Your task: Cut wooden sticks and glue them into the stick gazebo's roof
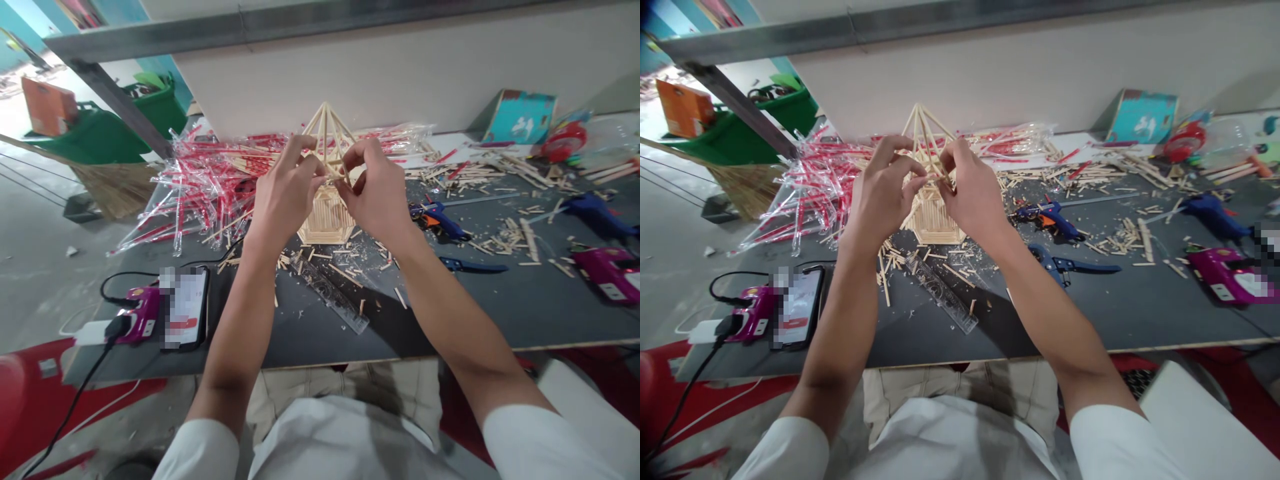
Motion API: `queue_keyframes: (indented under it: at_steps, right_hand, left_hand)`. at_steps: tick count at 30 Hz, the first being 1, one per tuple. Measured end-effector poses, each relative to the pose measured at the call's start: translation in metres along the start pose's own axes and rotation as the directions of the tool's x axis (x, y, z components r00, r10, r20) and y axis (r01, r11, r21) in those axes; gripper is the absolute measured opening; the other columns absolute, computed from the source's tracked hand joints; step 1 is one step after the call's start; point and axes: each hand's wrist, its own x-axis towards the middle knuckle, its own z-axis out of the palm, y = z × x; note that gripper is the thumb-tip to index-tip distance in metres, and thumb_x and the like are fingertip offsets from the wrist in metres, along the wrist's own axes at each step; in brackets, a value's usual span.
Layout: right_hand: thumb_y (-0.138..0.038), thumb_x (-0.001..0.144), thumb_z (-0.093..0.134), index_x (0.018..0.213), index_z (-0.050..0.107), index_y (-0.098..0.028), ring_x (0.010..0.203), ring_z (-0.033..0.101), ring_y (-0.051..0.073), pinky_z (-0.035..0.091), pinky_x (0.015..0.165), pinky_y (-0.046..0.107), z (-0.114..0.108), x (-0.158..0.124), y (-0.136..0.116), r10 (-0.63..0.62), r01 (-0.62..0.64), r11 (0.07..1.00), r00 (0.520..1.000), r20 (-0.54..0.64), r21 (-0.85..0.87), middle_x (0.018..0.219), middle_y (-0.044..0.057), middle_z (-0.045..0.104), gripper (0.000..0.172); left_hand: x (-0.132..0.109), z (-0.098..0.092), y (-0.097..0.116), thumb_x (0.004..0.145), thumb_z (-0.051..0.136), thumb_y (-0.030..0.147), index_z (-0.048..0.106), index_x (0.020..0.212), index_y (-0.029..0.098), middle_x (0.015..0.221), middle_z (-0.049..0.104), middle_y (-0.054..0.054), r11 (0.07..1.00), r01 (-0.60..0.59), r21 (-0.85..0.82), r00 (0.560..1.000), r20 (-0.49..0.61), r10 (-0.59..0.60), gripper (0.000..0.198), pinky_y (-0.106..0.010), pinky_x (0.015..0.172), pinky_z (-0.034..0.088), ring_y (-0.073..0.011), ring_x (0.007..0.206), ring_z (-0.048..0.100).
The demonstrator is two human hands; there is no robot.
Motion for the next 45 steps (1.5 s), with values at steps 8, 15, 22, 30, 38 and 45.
queue_keyframes:
  at_steps: [8, 15, 22, 30, 38, 45]
  right_hand:
    - [-0.033, 0.098, 0.061, 0.123, 0.053, -0.028, 0.09, 0.068, 0.023, 0.053, 0.076, 0.039, -0.0022, -0.0005, -0.0012, 0.012, -0.012, 1.0, 1.0, 0.02, -0.003, 0.104, 0.005, 0.068, 0.027]
    - [-0.024, 0.096, 0.059, 0.108, 0.061, -0.027, 0.088, 0.064, 0.022, 0.056, 0.073, 0.039, -0.0058, -0.0008, -0.0042, -0.037, 0.038, 0.998, 0.999, 0.013, -0.049, 0.117, 0.009, 0.061, 0.013]
    - [-0.032, 0.102, 0.055, 0.114, 0.067, -0.03, 0.088, 0.062, 0.02, 0.055, 0.068, 0.035, -0.0028, -0.0007, -0.0005, -0.046, 0.048, 0.998, 0.998, 0.034, -0.034, 0.119, 0.01, 0.06, 0.018]
    - [-0.032, 0.104, 0.052, 0.118, 0.067, -0.029, 0.092, 0.062, 0.02, 0.053, 0.072, 0.033, -0.0048, 0.0002, -0.0013, -0.076, 0.079, 0.993, 0.996, 0.041, -0.086, 0.117, 0.009, 0.06, 0.021]
    - [-0.034, 0.106, 0.051, 0.123, 0.066, -0.03, 0.093, 0.063, 0.021, 0.053, 0.074, 0.034, -0.0044, 0.0004, -0.0023, -0.062, 0.066, 0.995, 0.996, 0.063, -0.074, 0.113, 0.009, 0.06, 0.023]
    - [-0.027, 0.105, 0.051, 0.111, 0.068, -0.026, 0.094, 0.063, 0.022, 0.054, 0.077, 0.037, -0.0046, 0.0004, -0.0042, -0.06, 0.066, 0.995, 0.996, 0.066, -0.078, 0.112, 0.009, 0.061, 0.017]
  left_hand:
    - [0.0002, -0.0001, -0.0024, 0.108, 0.047, 0.034, 0.064, 0.109, 0.024, 0.143, 0.056, -0.012, 0.998, -0.039, -0.057, 0.999, 0.017, 0.04, 0.02, -0.036, 0.081, 0.057, -0.0228, 0.11, 0.067]
    - [0.0009, -0.0009, -0.0001, 0.109, 0.044, 0.037, 0.065, 0.109, 0.025, 0.143, 0.056, -0.014, 0.997, -0.036, -0.075, 0.999, 0.022, 0.037, 0.025, -0.037, 0.084, 0.057, -0.023, 0.106, 0.068]
    - [0.0004, -0.0015, 0.0011, 0.109, 0.043, 0.037, 0.066, 0.109, 0.023, 0.142, 0.056, -0.014, 0.998, -0.03, -0.058, 0.999, 0.023, 0.031, 0.026, -0.037, 0.088, 0.056, -0.0226, 0.108, 0.067]
    - [0.0007, 0.001, -0.0003, 0.109, 0.047, 0.039, 0.066, 0.115, 0.023, 0.144, 0.055, -0.014, 0.999, -0.005, -0.039, 0.999, 0.034, 0.006, 0.026, -0.035, 0.095, 0.055, -0.023, 0.112, 0.066]
    - [0.0006, 0.0016, -0.0024, 0.107, 0.051, 0.028, 0.064, 0.107, 0.021, 0.14, 0.055, -0.014, 0.999, -0.048, -0.014, 0.999, 0.025, 0.048, 0.016, -0.038, 0.095, 0.056, -0.0247, 0.114, 0.067]
    - [-0.0003, 0.0035, -0.0076, 0.104, 0.057, 0.036, 0.064, 0.111, 0.022, 0.14, 0.054, -0.015, 0.996, -0.082, -0.046, 0.996, 0.017, 0.083, 0.017, -0.035, 0.077, 0.058, -0.0262, 0.113, 0.066]
